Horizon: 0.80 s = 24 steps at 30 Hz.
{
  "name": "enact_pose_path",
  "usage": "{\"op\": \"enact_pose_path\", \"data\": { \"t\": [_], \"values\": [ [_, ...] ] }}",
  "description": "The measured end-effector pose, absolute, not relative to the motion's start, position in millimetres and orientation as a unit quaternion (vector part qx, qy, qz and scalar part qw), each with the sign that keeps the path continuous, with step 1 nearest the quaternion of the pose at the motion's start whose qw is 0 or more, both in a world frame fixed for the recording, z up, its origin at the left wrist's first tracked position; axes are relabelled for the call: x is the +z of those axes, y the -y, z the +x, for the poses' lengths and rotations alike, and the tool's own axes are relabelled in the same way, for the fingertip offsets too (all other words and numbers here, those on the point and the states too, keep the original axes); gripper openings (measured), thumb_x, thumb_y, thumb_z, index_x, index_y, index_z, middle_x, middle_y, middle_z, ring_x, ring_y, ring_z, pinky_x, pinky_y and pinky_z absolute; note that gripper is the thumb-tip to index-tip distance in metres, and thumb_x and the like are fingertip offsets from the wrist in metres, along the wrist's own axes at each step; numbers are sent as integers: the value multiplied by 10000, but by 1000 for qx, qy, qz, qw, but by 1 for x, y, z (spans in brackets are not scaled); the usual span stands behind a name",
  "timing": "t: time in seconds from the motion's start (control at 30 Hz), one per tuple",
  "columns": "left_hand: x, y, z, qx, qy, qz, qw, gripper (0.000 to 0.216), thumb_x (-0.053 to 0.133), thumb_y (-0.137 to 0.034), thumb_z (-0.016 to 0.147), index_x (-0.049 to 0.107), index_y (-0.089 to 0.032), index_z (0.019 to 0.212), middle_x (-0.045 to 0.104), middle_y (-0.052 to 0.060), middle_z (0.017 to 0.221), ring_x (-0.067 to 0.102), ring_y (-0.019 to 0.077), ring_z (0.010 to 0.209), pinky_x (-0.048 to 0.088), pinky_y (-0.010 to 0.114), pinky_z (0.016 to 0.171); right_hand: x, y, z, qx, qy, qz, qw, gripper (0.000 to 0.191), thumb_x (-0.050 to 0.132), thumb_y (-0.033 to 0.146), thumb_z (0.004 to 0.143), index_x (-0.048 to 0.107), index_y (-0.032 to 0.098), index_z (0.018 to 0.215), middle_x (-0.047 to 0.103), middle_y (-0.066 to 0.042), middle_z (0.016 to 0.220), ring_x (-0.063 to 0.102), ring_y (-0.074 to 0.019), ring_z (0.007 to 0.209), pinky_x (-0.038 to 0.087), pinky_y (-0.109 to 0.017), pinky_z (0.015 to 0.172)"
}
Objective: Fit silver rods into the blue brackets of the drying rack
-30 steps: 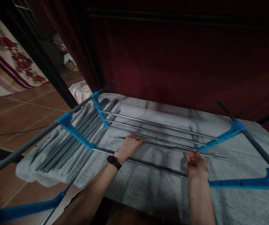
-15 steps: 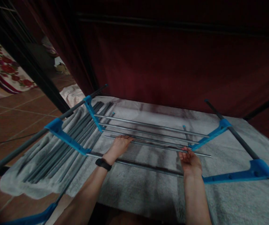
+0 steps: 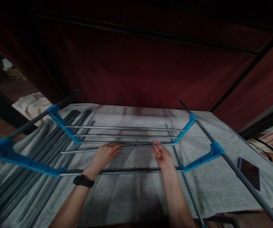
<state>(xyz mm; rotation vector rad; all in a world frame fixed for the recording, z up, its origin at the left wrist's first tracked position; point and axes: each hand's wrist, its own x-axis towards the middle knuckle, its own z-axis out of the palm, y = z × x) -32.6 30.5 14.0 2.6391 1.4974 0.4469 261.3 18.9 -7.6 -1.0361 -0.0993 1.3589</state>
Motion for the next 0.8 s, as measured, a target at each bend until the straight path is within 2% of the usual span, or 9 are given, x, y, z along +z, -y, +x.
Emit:
{"op": "enact_pose_path", "data": {
  "t": [0.2,0.43,0.67,0.8],
  "values": [
    [14,-39,-46,150,-499,853,26,287,498,-238,923,669,-228,1154,729,71,1077,676,221,969,489,342,893,-7,-20,267,591,33,-454,666,129,570,46,805,614,166,819,718,-26,779,683,-107,702,599,-260,741],
    [17,-40,-56,154,-522,838,33,299,487,-218,906,686,-239,1128,730,65,1095,672,220,1004,463,362,956,-11,-20,289,534,30,-450,716,107,607,84,802,586,189,795,701,14,751,684,-101,716,593,-244,714],
    [23,-39,-53,137,-519,843,37,295,473,-205,915,684,-212,1120,725,74,1100,665,230,1008,459,358,926,-15,-20,295,505,8,-474,721,107,574,128,832,539,214,778,684,48,720,665,-78,666,580,-230,697],
    [24,-39,-54,131,-524,841,32,284,477,-208,919,682,-211,1115,725,71,1088,661,240,1003,445,375,916,-14,-17,300,479,6,-492,727,124,562,109,792,519,222,816,669,71,681,650,-78,596,577,-244,656]
  ]
}}
